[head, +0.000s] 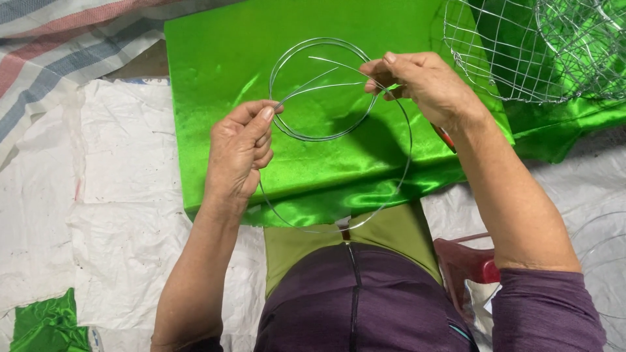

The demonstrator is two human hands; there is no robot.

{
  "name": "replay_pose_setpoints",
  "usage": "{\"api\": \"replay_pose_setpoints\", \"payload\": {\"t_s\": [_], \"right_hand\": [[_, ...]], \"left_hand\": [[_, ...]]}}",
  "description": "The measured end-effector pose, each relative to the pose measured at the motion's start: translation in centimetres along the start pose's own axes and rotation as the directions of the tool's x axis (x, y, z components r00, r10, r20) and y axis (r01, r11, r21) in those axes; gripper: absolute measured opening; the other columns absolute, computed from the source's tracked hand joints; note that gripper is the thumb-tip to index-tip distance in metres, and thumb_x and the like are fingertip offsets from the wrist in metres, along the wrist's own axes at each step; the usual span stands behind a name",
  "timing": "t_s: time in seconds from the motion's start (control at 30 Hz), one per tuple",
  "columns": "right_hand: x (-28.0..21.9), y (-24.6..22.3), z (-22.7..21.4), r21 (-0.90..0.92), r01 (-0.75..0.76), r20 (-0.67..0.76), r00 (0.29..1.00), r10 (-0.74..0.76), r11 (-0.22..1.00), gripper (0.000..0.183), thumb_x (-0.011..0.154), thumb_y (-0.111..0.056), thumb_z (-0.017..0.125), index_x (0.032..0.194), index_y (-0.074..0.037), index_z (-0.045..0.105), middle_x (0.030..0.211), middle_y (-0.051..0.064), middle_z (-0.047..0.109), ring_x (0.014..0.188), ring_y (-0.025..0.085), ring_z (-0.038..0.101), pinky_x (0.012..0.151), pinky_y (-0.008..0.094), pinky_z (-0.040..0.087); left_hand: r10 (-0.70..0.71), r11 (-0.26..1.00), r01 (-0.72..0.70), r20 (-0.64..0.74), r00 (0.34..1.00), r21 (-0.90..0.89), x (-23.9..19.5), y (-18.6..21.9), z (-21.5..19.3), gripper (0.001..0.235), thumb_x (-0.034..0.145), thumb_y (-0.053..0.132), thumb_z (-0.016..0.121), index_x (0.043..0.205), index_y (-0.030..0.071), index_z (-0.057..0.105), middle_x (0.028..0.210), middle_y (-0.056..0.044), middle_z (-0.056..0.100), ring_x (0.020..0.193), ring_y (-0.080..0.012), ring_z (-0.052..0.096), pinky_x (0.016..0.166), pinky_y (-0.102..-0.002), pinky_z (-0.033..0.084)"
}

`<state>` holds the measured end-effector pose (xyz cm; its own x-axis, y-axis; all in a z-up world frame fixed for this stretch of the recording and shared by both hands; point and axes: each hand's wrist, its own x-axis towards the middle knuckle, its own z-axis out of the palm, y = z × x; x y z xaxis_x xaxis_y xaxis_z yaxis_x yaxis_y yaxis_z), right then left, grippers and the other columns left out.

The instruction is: The person organizes and overlaps several circular wire rings by hand on a green surface, then picks up a pair of pliers and uses them to cut the end of a long wire segment.

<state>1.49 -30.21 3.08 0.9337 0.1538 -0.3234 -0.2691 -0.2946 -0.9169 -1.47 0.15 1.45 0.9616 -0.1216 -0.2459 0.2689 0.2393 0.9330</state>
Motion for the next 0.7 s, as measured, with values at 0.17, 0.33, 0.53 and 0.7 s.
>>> {"api": "replay_pose_setpoints", "payload": {"t_s": [0.17, 0.33, 0.53, 0.7], "right_hand": [[1.3, 1.3, -0.1, 0.202, 0.036, 0.003, 0.999, -0.038, 0.979, 0.018, 0.100, -0.007, 0.066, 0.115, -0.009, 0.076, 0.092, 0.001, 0.071, 0.080, 0.009, 0.058, 0.077, 0.022, 0.051], [1.3, 1.8, -1.0, 0.258, 0.093, -0.032, 0.996, -0.087, 0.962, 0.012, 0.100, -0.007, 0.067, 0.108, -0.013, 0.073, 0.094, -0.002, 0.070, 0.081, 0.007, 0.058, 0.079, 0.022, 0.048], [0.4, 2.6, -1.3, 0.304, 0.310, -0.139, 0.950, -0.281, 0.900, 0.017, 0.104, -0.005, 0.063, 0.119, -0.011, 0.069, 0.110, -0.002, 0.068, 0.088, 0.005, 0.059, 0.082, 0.019, 0.053], [-2.2, 2.2, -1.0, -0.407, 0.649, 0.068, 0.724, -0.686, 0.643, 0.022, 0.114, -0.006, 0.057, 0.132, -0.004, 0.069, 0.106, 0.011, 0.059, 0.100, 0.021, 0.054, 0.091, 0.034, 0.049]], "left_hand": [[-0.035, 0.999, 0.035, -0.021, 0.999, -0.019, 0.3, 0.2, -0.7, 0.015, 0.100, 0.010, 0.067, 0.112, 0.002, 0.073, 0.064, 0.004, 0.052, 0.043, -0.0021, 0.031, 0.033, -0.016, 0.025], [-0.049, 0.999, 0.049, -0.027, 0.998, 0.003, 0.7, -0.3, -1.3, 0.015, 0.100, 0.010, 0.067, 0.111, 0.003, 0.074, 0.059, 0.006, 0.046, 0.042, -0.0024, 0.030, 0.033, -0.016, 0.025], [-0.077, 0.997, 0.077, -0.033, 0.996, -0.002, 0.9, -0.6, -1.4, 0.015, 0.100, 0.010, 0.067, 0.112, 0.002, 0.074, 0.058, 0.006, 0.045, 0.041, -0.0026, 0.030, 0.033, -0.016, 0.025], [-0.101, 0.995, 0.100, -0.068, 0.993, -0.008, 0.9, 0.5, -0.5, 0.015, 0.101, 0.010, 0.065, 0.111, 0.002, 0.073, 0.058, 0.006, 0.044, 0.041, -0.0028, 0.029, 0.032, -0.017, 0.023]]}}
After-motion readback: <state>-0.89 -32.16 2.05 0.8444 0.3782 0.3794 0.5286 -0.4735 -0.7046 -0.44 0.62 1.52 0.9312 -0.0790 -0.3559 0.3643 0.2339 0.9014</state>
